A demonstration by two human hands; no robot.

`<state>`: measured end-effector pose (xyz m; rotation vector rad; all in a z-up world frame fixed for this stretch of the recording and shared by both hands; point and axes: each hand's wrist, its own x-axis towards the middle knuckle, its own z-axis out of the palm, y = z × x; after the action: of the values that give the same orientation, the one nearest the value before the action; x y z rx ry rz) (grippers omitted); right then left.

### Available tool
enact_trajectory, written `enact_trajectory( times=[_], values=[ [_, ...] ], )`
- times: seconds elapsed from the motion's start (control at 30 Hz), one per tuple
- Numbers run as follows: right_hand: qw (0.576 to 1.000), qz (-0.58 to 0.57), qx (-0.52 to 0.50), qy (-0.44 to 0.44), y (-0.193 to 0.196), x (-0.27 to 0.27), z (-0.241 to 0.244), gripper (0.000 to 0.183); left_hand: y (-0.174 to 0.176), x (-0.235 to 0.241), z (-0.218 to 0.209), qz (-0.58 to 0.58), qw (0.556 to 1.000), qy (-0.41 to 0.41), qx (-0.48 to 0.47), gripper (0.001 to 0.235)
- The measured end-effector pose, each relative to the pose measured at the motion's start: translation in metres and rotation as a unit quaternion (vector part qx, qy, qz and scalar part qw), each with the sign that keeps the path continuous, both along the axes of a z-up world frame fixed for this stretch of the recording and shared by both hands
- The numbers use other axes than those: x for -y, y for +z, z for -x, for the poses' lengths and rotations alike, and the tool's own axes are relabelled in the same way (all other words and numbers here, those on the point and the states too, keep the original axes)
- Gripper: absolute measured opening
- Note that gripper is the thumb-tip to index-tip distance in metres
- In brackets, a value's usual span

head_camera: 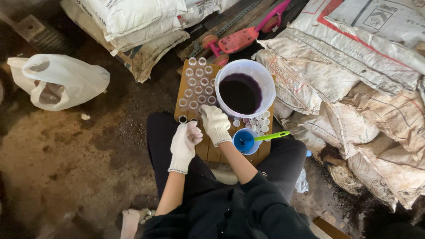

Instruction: Filling small plastic cups with purple liquid using a ladle from a bucket

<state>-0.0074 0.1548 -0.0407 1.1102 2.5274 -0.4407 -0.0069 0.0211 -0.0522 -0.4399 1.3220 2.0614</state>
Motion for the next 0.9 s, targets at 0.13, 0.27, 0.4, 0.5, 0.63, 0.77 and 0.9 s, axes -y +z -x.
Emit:
enact_trajectory(
  times=[0.13, 0.27, 0.4, 0.5, 0.63, 0.77, 0.9],
  values=[
    [0.992, -0.053, -0.086, 0.071, 0.013, -0.003, -0.027, 0.016, -0.040, -0.003, -0.003, -0.044, 0.998, -0.001, 0.038, 0.037],
    [0.991, -0.063, -0.088, 0.078, -0.006, -0.010, -0.031, 0.018, -0.050, 0.000, -0.002, -0.056, 0.996, 0.018, 0.062, 0.037],
    [0.984, -0.104, -0.107, 0.093, -0.010, -0.010, -0.038, 0.015, -0.071, 0.006, 0.008, -0.048, 0.998, 0.035, 0.036, 0.037],
    [0.972, -0.135, -0.135, 0.140, -0.006, -0.011, -0.056, 0.013, -0.047, 0.012, 0.008, -0.041, 0.998, 0.037, 0.038, 0.036],
    [0.970, -0.153, -0.113, 0.152, -0.008, -0.011, -0.065, 0.012, -0.043, 0.013, 0.005, -0.054, 0.997, 0.033, 0.033, 0.038],
    [0.973, -0.133, -0.091, 0.165, -0.007, -0.014, -0.073, 0.017, -0.013, 0.010, -0.006, -0.023, 0.999, 0.011, 0.036, 0.035],
    [0.968, -0.139, -0.126, 0.166, -0.008, -0.019, -0.079, 0.016, 0.015, 0.003, -0.015, 0.071, 0.996, -0.047, 0.003, 0.031]
  ],
)
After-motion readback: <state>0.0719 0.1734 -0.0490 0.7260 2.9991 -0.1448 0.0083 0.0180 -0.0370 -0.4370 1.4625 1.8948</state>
